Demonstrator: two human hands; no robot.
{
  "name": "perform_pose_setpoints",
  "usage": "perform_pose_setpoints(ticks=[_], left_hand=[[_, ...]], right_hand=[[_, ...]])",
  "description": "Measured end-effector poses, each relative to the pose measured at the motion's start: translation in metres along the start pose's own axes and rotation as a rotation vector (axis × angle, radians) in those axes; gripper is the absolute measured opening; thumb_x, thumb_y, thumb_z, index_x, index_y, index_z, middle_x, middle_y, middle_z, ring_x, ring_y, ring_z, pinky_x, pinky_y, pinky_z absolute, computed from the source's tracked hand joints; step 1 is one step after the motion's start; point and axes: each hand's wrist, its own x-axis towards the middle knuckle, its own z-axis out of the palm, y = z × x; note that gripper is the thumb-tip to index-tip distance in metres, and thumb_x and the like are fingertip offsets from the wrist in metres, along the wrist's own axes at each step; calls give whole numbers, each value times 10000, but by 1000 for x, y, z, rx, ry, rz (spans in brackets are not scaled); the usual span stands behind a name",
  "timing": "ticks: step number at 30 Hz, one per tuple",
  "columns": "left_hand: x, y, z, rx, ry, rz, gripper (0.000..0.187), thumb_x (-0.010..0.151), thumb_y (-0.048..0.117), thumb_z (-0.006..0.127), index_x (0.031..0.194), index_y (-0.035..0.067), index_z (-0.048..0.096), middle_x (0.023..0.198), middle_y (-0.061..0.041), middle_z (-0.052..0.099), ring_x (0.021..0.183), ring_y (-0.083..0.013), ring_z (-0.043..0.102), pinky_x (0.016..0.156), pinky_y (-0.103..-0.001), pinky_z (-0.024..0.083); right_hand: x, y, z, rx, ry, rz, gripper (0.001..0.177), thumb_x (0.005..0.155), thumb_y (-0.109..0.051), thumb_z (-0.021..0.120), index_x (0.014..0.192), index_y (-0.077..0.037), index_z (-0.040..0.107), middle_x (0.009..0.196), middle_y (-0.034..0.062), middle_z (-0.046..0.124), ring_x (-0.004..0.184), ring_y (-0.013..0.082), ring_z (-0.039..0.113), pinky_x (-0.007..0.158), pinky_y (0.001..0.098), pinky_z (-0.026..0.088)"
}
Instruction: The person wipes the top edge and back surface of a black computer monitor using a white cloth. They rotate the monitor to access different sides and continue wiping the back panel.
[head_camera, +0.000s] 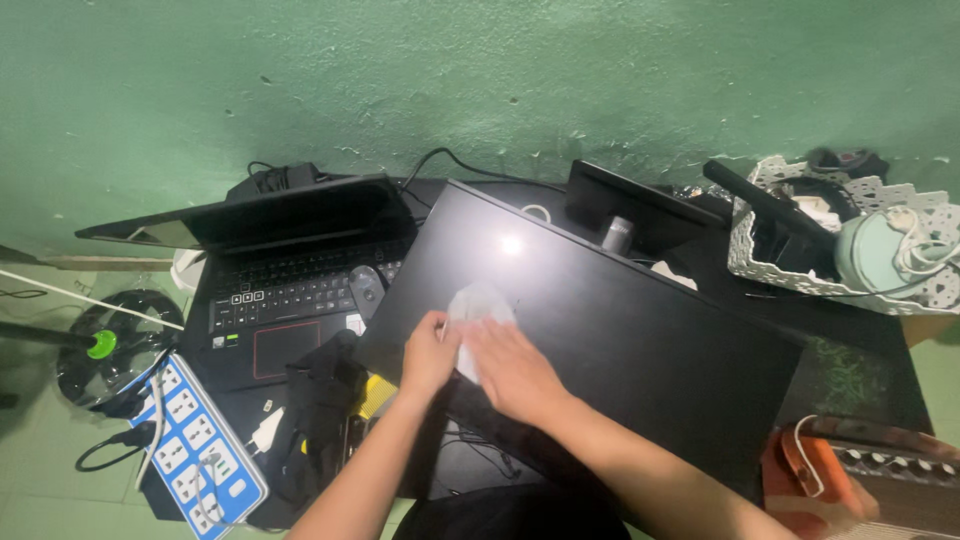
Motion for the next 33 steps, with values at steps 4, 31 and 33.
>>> perform_pose_setpoints(ticks=[4, 31, 33], left_hand=[[-5, 4, -22, 38, 39, 1, 269, 857, 186, 699, 1086, 46, 691, 887, -164, 744, 812, -330, 731, 761, -400, 560], [52, -74, -93, -201, 135, -193, 255, 900, 198, 667, 1067, 37, 771, 956, -122, 795, 877, -214, 747, 804, -320, 554], [59, -80, -97, -291, 44, -251, 277, 908, 211, 666, 1072, 18, 779, 944, -116, 803, 872, -184, 740, 797, -309, 553]], right_hand=[[1, -5, 14, -49, -62, 78, 569, 861, -174, 653, 1371, 42, 525, 1418, 230, 553, 1384, 415, 447, 1151, 547, 314], [101, -60, 60, 141, 10, -41, 395, 782, -38, 695, 1177, -38, 681, 1285, 151, 673, 1259, 403, 564, 1047, 485, 460], [109, -62, 59, 118, -43, -88, 425, 766, -51, 703, 1189, -32, 676, 1229, 149, 670, 1266, 406, 561, 1028, 497, 457]])
